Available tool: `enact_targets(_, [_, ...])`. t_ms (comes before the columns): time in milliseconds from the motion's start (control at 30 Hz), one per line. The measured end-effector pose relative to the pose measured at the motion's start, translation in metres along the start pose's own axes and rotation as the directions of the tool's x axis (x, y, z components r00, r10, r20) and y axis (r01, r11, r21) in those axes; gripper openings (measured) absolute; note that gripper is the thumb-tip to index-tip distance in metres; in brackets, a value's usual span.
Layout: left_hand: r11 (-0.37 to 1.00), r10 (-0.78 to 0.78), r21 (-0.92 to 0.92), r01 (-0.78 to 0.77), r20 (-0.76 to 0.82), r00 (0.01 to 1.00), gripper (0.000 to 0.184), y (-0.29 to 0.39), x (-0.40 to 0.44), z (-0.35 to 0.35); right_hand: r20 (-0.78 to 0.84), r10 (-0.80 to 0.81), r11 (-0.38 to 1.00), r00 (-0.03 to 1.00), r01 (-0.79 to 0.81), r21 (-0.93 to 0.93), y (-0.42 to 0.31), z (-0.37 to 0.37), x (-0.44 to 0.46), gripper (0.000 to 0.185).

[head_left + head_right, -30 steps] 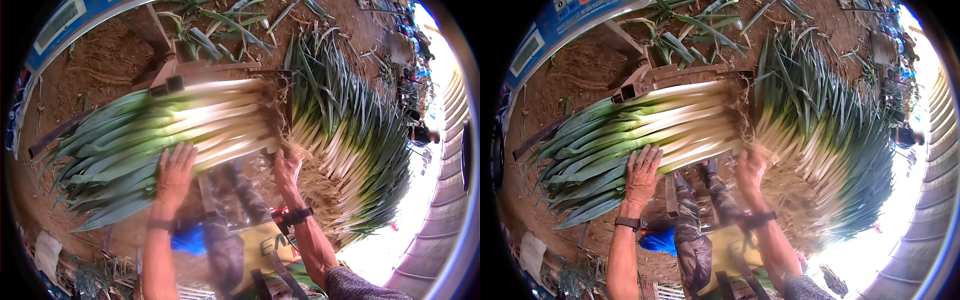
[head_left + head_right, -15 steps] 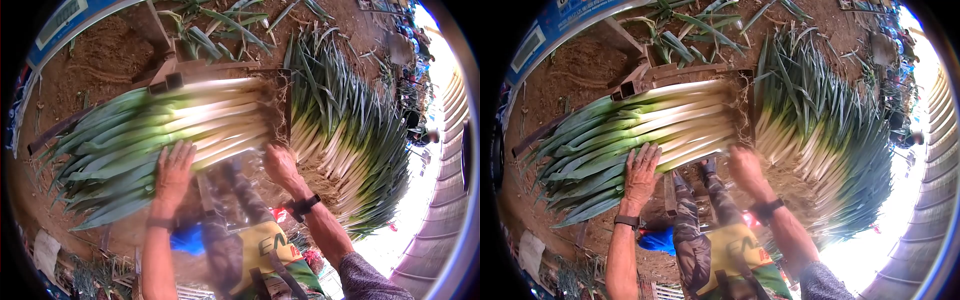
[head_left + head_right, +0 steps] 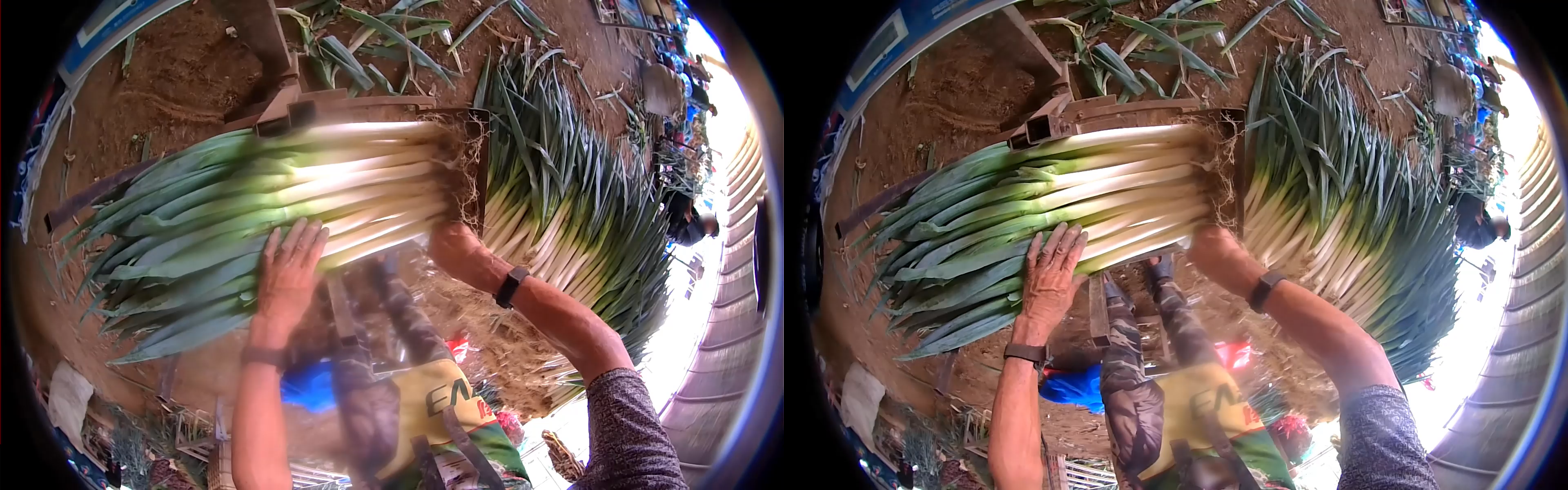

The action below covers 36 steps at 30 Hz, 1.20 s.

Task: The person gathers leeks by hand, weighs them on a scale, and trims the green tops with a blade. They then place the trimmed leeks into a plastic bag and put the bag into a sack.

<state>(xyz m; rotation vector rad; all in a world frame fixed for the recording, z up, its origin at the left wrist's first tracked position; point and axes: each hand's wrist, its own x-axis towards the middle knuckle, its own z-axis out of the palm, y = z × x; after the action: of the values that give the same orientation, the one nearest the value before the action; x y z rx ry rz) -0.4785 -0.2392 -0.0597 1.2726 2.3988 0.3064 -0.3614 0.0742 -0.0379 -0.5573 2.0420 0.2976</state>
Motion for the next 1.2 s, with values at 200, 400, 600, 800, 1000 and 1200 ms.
enact_targets(200, [1.0,-0.003,-0.023,0.003,-0.018,1.0,0.091,-0.001,-0.001,0.005,-0.055,-0.032,0.999,0.998,0.029,-0.044,0.004,-0.005,-0.009,0.013])
enact_targets(400, [0.999,-0.01,-0.05,0.008,-0.033,0.999,0.093,0.0,-0.001,0.006,-0.234,0.009,0.992,0.972,0.021,0.125,-0.034,0.019,-0.016,0.007])
enact_targets(600, [0.997,-0.021,-0.076,0.02,-0.011,1.0,0.093,0.001,0.0,0.002,-0.159,0.605,0.379,0.78,-0.107,0.919,-0.088,0.018,-0.015,0.022])
enact_targets(800, [0.996,-0.017,-0.093,0.017,0.002,1.0,0.091,0.001,0.001,0.002,0.387,0.612,-0.382,0.69,-0.171,0.908,-0.096,0.052,0.0,0.028])
enact_targets(1000, [0.995,-0.023,-0.096,0.027,0.041,0.999,0.089,0.002,0.003,0.002,0.352,0.75,-0.2,0.559,-0.315,0.928,-0.098,0.118,-0.016,0.029])
enact_targets(1200, [0.995,-0.03,-0.089,0.035,0.054,0.998,0.09,0.003,0.001,0.002,0.045,0.737,0.271,0.674,-0.357,0.894,-0.1,0.134,-0.001,0.021])
